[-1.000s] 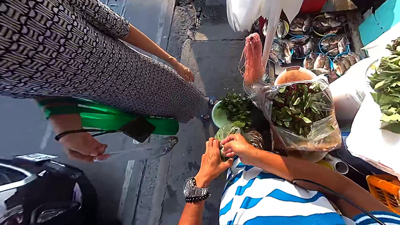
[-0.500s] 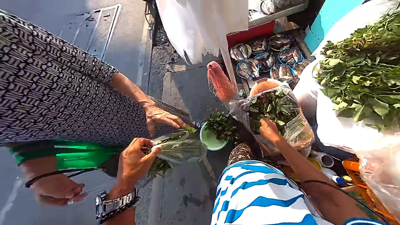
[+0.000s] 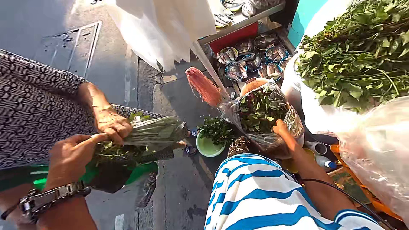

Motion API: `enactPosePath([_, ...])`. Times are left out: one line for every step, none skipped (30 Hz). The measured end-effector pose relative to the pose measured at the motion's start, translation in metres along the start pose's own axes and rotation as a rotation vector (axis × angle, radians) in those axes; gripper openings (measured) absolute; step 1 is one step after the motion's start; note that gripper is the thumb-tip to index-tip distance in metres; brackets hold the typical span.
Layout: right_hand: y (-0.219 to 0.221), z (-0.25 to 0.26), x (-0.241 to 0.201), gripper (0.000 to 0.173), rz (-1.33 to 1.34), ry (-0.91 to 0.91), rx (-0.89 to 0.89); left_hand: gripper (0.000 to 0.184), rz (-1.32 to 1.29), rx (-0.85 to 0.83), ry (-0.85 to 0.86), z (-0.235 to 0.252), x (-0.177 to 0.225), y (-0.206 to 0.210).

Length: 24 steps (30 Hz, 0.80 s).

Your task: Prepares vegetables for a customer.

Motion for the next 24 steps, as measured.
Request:
enactPosePath([-0.003,0.003,-0.003,0.05,0.023,0.011,0.048,0.046,0.01,0.0,-0.001,0.006,-0.005,0.003])
enactPosePath([-0.004,0.008,-0.005,0.053,0.026,0.018,0.073,0.047,0.047,0.006,0.0,0.013,-0.011,0.006])
enactPosePath([-0.004,0.014,-0.005,0.054,0.009,0.016,0.082,0.048,0.045,0.004,-0.02,0.02,-0.008,0.007])
enactPosePath([-0.003,0.021,-0.004,0.055,-0.011,0.005,0.083,0.048,0.039,0.001,-0.034,0.026,-0.004,0.008])
enactPosePath([0.0,0.028,-0.003,0.054,-0.032,-0.01,0.084,0.049,0.039,-0.004,-0.029,0.028,0.002,0.008])
enactPosePath([0.002,0.033,-0.002,0.052,-0.059,-0.018,0.089,0.052,0.06,-0.001,0.004,0.027,0.011,0.008])
enactPosePath([0.005,0.036,-0.002,0.05,-0.075,-0.012,0.092,0.055,0.112,-0.001,0.065,0.02,0.025,0.006])
enactPosePath([0.008,0.037,-0.003,0.049,-0.073,0.01,0.09,0.053,0.209,-0.008,0.125,0.006,0.048,0.004])
enactPosePath([0.012,0.036,-0.004,0.049,-0.035,0.046,0.081,0.05,0.4,-0.072,0.055,-0.015,0.082,0.001])
enactPosePath([0.017,0.036,-0.004,0.048,0.055,0.086,0.068,0.05,0.557,-0.229,-0.381,-0.034,0.123,0.004])
enactPosePath([0.024,0.036,-0.003,0.047,0.169,0.121,0.064,0.057,0.485,-0.068,0.037,-0.021,0.094,0.009])
enactPosePath([0.033,0.037,-0.001,0.044,0.294,0.146,0.065,0.068,0.345,0.039,0.134,0.0,0.074,0.018])
enactPosePath([0.044,0.04,0.002,0.041,0.424,0.175,0.055,0.075,0.255,0.069,0.096,0.017,0.069,0.026])
enactPosePath([0.054,0.039,0.001,0.041,0.55,0.223,0.033,0.079,0.227,0.067,0.039,0.026,0.072,0.033])
enactPosePath([0.062,0.035,-0.003,0.043,0.689,0.282,0.003,0.08,0.233,0.049,-0.02,0.029,0.08,0.039])
enactPosePath([0.069,0.033,-0.007,0.046,0.853,0.335,-0.011,0.077,0.262,0.027,-0.062,0.028,0.087,0.044])
enactPosePath([0.074,0.035,-0.009,0.048,1.02,0.373,-0.004,0.072,0.276,0.019,-0.052,0.031,0.09,0.053])
enactPosePath([0.078,0.04,-0.009,0.05,1.166,0.398,0.026,0.066,0.258,0.018,-0.007,0.034,0.094,0.06])
enactPosePath([0.081,0.045,-0.009,0.053,1.277,0.42,0.07,0.06,0.226,0.023,0.049,0.037,0.098,0.066])
enactPosePath([0.083,0.048,-0.01,0.056,1.347,0.444,0.108,0.056,0.204,0.015,0.089,0.039,0.102,0.071])
enactPosePath([0.083,0.051,-0.01,0.057,1.379,0.469,0.143,0.054,0.201,0.009,0.116,0.039,0.105,0.075])
enactPosePath([0.083,0.052,-0.01,0.056,1.382,0.486,0.176,0.054,0.216,0.024,0.141,0.037,0.109,0.079])
enactPosePath([0.081,0.054,-0.008,0.055,1.365,0.487,0.197,0.057,0.24,0.049,0.159,0.031,0.116,0.08])
enactPosePath([0.079,0.056,-0.007,0.052,1.336,0.477,0.21,0.061,0.245,0.091,0.183,0.021,0.127,0.081])
Point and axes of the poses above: each hand's wrist, its own z-axis towards the middle knuckle, its own y-axis out of the palm, x = y × z, the point moved 5 cm from there along z, towards the middle knuckle, and after that the axes turned 12 degrees about z, right-handed, at the moved point
